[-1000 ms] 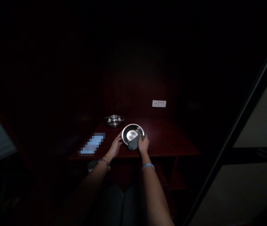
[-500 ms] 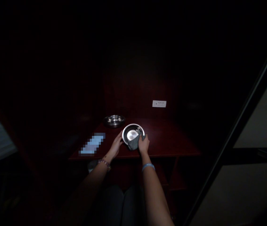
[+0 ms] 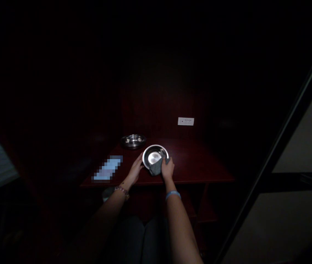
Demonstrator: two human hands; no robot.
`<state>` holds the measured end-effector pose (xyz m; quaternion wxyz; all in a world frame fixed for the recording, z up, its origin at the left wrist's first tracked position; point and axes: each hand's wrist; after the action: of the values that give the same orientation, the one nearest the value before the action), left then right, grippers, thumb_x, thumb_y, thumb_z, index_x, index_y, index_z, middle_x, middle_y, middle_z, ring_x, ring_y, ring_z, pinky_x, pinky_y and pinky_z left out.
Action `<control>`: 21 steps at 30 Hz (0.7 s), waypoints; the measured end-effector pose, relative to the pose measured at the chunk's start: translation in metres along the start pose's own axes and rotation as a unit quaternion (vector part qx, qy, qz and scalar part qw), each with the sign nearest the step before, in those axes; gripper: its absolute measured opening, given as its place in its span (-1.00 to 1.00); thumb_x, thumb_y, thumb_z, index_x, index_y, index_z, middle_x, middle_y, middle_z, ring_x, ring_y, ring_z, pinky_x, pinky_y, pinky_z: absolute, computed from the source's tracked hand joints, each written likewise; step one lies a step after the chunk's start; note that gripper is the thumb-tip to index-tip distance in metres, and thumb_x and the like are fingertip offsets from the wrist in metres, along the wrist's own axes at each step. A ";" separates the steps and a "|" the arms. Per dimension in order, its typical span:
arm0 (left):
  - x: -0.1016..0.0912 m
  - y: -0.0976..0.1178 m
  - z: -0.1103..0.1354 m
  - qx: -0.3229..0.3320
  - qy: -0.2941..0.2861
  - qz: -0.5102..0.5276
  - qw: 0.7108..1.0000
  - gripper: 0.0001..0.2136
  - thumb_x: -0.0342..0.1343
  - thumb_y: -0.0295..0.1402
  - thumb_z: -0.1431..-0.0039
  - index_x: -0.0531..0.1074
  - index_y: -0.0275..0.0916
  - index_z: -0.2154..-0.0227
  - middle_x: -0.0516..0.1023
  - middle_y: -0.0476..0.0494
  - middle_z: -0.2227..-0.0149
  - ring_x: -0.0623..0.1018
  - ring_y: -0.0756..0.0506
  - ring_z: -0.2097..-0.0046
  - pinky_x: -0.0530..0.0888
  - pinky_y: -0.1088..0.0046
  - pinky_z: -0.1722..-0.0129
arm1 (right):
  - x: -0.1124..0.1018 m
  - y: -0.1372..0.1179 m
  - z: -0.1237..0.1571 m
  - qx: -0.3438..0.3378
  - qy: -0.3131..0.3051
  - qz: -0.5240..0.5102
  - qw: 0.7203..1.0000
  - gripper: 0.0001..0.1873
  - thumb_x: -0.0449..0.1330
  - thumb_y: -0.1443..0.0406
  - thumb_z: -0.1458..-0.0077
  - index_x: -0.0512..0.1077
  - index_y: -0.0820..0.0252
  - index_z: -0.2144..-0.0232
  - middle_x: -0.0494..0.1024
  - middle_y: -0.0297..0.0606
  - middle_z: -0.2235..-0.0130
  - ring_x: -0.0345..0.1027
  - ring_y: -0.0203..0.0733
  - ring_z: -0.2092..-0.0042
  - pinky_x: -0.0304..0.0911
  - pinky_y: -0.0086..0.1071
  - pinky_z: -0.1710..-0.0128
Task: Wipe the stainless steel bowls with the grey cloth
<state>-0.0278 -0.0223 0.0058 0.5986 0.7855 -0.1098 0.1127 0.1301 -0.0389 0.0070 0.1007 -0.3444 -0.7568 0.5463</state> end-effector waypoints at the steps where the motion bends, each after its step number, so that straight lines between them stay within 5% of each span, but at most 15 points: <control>1: 0.000 0.000 0.000 0.000 -0.001 0.000 1.000 -0.58 0.07 -0.26 -0.13 0.36 -0.15 -0.07 0.29 -0.18 -0.22 0.28 -0.19 -0.22 0.28 0.24 -0.14 | 0.000 0.000 0.000 0.000 -0.001 0.001 1.000 -0.69 0.06 0.10 -0.12 0.44 0.19 0.27 0.57 -0.15 0.30 0.46 -0.08 0.24 0.30 -0.34 0.22; 21: 0.001 0.002 0.000 -0.003 -0.015 0.012 1.000 -0.60 0.04 -0.23 -0.11 0.39 -0.19 -0.03 0.33 -0.19 -0.19 0.34 -0.23 -0.16 0.36 0.24 -0.04 | 0.001 0.001 -0.001 -0.001 -0.005 -0.006 1.000 -0.68 0.06 0.11 -0.12 0.45 0.17 0.22 0.56 -0.20 0.29 0.45 -0.11 0.23 0.30 -0.36 0.21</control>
<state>-0.0276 -0.0230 0.0080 0.5976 0.7840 -0.1284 0.1081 0.1305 -0.0375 0.0059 0.0999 -0.3372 -0.7598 0.5468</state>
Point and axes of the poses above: each hand's wrist, its own z-axis away from the middle knuckle, its own x-axis out of the palm, y = z × x
